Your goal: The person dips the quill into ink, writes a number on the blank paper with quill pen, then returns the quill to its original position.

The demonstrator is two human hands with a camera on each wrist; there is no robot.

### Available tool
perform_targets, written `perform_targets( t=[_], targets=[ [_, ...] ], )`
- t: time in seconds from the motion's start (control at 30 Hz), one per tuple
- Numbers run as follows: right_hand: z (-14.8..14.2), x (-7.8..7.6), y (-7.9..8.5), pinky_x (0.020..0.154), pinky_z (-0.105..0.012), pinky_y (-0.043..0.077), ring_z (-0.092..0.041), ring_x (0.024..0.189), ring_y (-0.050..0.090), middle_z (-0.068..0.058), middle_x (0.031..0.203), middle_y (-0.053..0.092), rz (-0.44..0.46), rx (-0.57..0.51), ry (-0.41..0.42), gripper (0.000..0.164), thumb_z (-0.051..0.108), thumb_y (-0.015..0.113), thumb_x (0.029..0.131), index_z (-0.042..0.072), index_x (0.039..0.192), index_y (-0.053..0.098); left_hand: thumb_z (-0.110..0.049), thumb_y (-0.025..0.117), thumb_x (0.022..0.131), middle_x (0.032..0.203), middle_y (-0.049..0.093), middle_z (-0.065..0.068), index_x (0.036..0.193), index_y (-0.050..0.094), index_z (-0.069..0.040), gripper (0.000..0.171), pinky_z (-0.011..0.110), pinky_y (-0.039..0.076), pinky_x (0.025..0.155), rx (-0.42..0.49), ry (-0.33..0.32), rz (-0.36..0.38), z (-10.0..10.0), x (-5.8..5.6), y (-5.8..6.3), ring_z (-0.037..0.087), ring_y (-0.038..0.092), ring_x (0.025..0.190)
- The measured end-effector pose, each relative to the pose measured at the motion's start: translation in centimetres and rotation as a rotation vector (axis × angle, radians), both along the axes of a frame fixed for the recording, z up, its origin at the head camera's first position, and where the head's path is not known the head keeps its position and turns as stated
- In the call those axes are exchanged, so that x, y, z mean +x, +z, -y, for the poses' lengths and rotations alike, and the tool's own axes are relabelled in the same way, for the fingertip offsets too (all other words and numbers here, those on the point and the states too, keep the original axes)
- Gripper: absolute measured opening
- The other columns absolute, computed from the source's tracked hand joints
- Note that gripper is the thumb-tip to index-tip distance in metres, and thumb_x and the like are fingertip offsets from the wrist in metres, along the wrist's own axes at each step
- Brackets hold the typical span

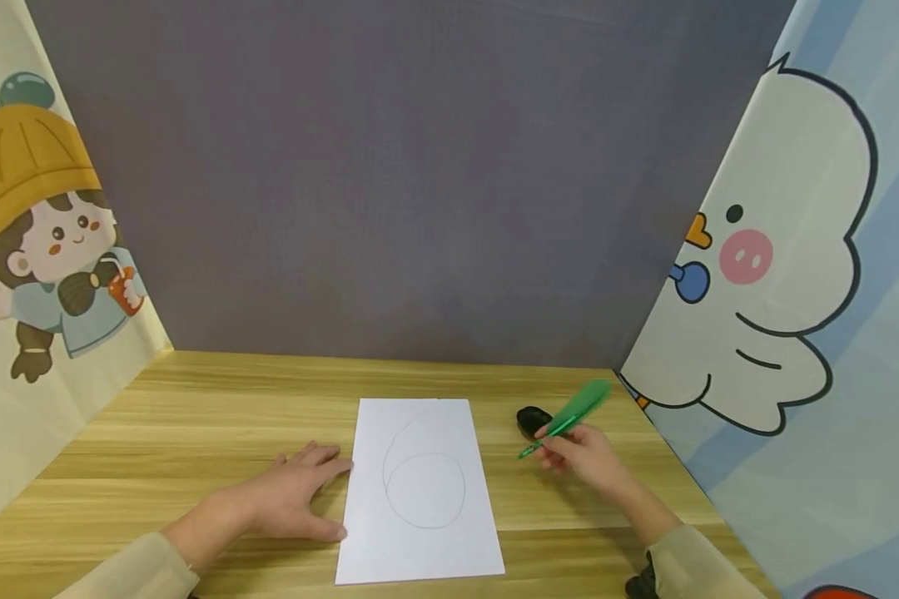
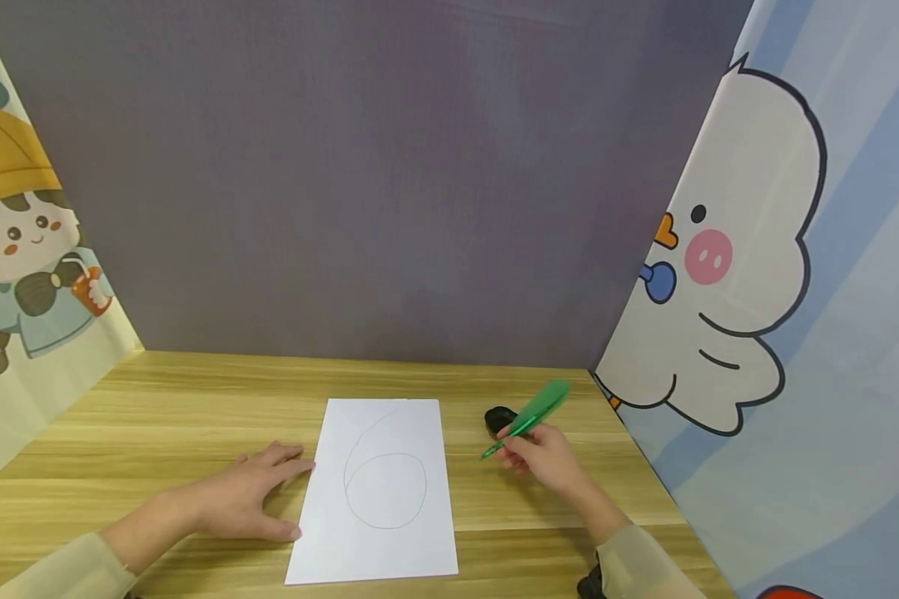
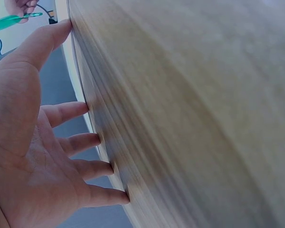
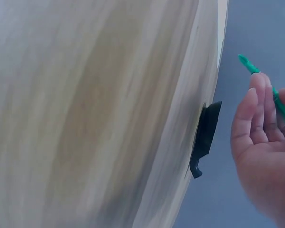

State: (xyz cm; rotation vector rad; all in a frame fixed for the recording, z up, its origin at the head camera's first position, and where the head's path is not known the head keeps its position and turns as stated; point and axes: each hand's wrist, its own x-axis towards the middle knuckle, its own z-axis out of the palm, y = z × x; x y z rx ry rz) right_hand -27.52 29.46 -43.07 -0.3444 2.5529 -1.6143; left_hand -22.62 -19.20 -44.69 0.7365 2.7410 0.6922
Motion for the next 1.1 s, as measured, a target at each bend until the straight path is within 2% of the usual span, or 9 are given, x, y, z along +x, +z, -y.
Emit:
perform_targets(
  t=[0.23,0.5,0.67,0.77,0.9,0.97,1.1],
  targets=[
    [-1.0,0.0,-0.1,0.076,-0.035,0.067,-0.018,0.086,0.078,-0.024,0.107,0.079,-0.035,-0.015,0.039,0.033,0.01,0.059,0.112,-0.015,0.133,0.064,-0.058,0.088,0.085,0.174,0.036,0.027,0.163,0.051,-0.01,0.098,0.095,0.016,0.115,0.008,0.0,0.006,0.0,0.1,0.0,0.064,0.023,0.161],
    [-1.8,-0.3,0.2,0.076,-0.037,0.068,-0.026,0.089,0.079,-0.03,0.111,0.076,-0.046,0.018,0.036,0.034,0.013,0.059,0.113,-0.011,0.136,0.064,-0.057,0.088,0.085,0.173,0.036,0.028,0.163,0.051,-0.009,0.098,0.095,0.017,0.115,0.008,-0.002,0.001,0.1,0.1,-0.1,0.064,0.024,0.161],
    [-2.5,-0.3,0.6,0.082,-0.036,0.068,-0.026,0.098,0.079,-0.033,0.125,0.073,-0.083,0.064,0.131,0.04,0.017,0.059,0.115,-0.008,0.145,0.06,-0.058,0.088,0.086,0.174,0.035,0.027,0.163,0.05,-0.01,0.098,0.095,0.016,0.115,0.009,0.005,0.01,0.1,0.1,-0.1,0.064,0.023,0.161],
    [-3.0,-0.2,0.6,0.087,-0.036,0.068,-0.025,0.103,0.078,-0.035,0.134,0.07,-0.093,0.042,0.207,0.044,0.015,0.058,0.115,-0.011,0.15,0.054,-0.058,0.088,0.086,0.174,0.035,0.027,0.163,0.05,-0.011,0.098,0.095,0.016,0.115,0.008,0.007,0.014,0.1,0.1,0.0,0.064,0.022,0.161],
    [-3.7,-0.4,0.5,0.093,-0.037,0.067,-0.024,0.11,0.078,-0.038,0.143,0.065,-0.066,0.002,0.248,0.05,0.013,0.059,0.114,-0.013,0.156,0.048,-0.059,0.087,0.086,0.174,0.035,0.027,0.163,0.05,-0.011,0.098,0.095,0.015,0.115,0.008,0.003,0.02,0.1,0.0,0.0,0.064,0.022,0.162],
    [-3.9,-0.5,0.4,0.095,-0.034,0.067,-0.024,0.115,0.079,-0.037,0.147,0.063,-0.041,0.001,0.239,0.051,0.013,0.059,0.114,-0.011,0.158,0.047,-0.059,0.087,0.086,0.174,0.035,0.027,0.163,0.05,-0.01,0.099,0.095,0.015,0.115,0.006,0.002,0.019,0.1,0.0,0.0,0.064,0.022,0.161],
    [-4.1,-0.5,0.6,0.098,-0.023,0.062,-0.021,0.127,0.075,-0.032,0.151,0.064,0.002,0.017,0.185,0.045,0.01,0.046,0.118,-0.005,0.16,0.049,-0.059,0.088,0.085,0.174,0.035,0.028,0.163,0.05,-0.01,0.1,0.095,0.015,0.116,0.003,0.003,0.015,0.1,0.0,0.1,0.064,0.022,0.161]
  ],
)
